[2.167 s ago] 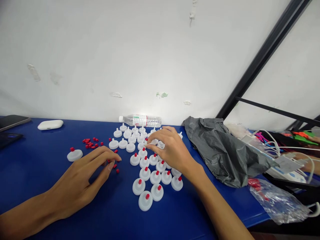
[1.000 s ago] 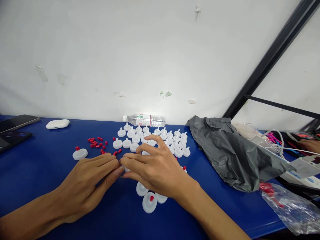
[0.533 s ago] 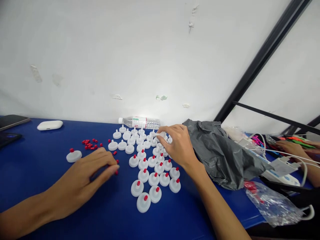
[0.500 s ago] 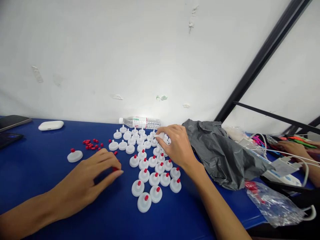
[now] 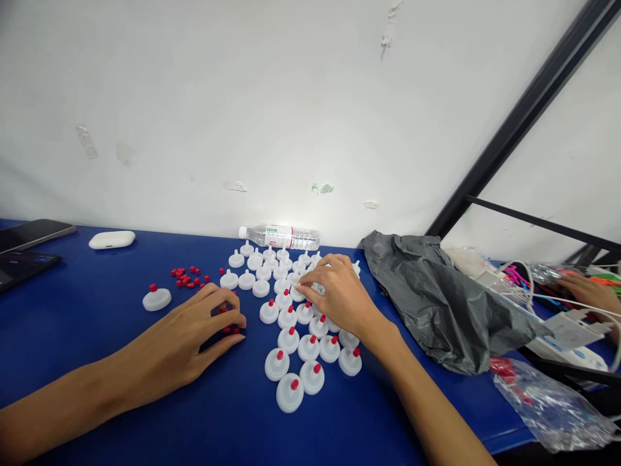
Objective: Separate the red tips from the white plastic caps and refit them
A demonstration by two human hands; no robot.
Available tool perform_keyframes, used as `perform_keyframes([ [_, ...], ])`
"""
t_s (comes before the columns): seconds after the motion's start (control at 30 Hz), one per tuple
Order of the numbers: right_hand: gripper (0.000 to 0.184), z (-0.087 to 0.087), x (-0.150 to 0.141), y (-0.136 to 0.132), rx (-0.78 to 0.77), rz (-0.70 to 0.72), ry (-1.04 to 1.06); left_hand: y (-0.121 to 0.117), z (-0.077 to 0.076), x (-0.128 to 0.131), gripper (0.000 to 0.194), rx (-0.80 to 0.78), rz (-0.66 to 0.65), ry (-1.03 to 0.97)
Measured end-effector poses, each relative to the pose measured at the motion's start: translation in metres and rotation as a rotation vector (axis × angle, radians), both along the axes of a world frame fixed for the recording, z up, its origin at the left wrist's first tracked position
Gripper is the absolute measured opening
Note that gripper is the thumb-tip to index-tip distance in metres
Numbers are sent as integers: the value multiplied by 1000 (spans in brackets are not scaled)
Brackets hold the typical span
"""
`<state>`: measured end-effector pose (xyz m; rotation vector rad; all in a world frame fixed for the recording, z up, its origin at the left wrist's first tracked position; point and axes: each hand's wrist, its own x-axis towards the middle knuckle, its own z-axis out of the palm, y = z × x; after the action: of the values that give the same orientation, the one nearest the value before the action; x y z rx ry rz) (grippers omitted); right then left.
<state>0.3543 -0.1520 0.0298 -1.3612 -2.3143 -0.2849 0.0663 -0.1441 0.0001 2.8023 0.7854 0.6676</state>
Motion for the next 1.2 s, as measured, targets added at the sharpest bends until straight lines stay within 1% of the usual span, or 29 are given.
perform_keyframes([
  [0.13,19,-1,-1,1,-40,-23,-24,-1,0,1,15,-9,1,14],
  [0.23,23,4,-3,-3,-66,-32,27,-1,0,1,15,-11,8,21],
  [0.3,25,9,-6,-7,-79,3,89,-1,0,1,15,-14,10,17],
  [0.37,27,13,-10,-12,-122,70,119,-1,1,1,15,-20,16,1],
  [0.47,29,15,-16,-17,-212,158,65,-2,2,1,16,-24,31,-39],
  [0.53,28,13,-19,-18,-239,191,23,-2,3,1,17,-16,35,-66],
  [0.63,24,10,-19,-16,-189,184,29,-3,5,1,17,11,42,-96],
  [0.73,21,9,-19,-15,-44,164,95,-4,8,1,17,50,61,-135],
  [0.8,16,9,-22,-16,36,179,129,-4,9,2,17,75,71,-172],
  [0.87,10,9,-27,-19,49,199,138,-6,10,2,18,95,80,-206],
  [1.0,17,10,-41,-29,19,275,154,-7,11,5,22,179,90,-221],
  [1.1,24,11,-49,-34,60,352,138,-8,11,8,22,259,81,-191],
  [1.2,29,11,-55,-37,92,428,118,-8,12,10,17,339,60,-174],
])
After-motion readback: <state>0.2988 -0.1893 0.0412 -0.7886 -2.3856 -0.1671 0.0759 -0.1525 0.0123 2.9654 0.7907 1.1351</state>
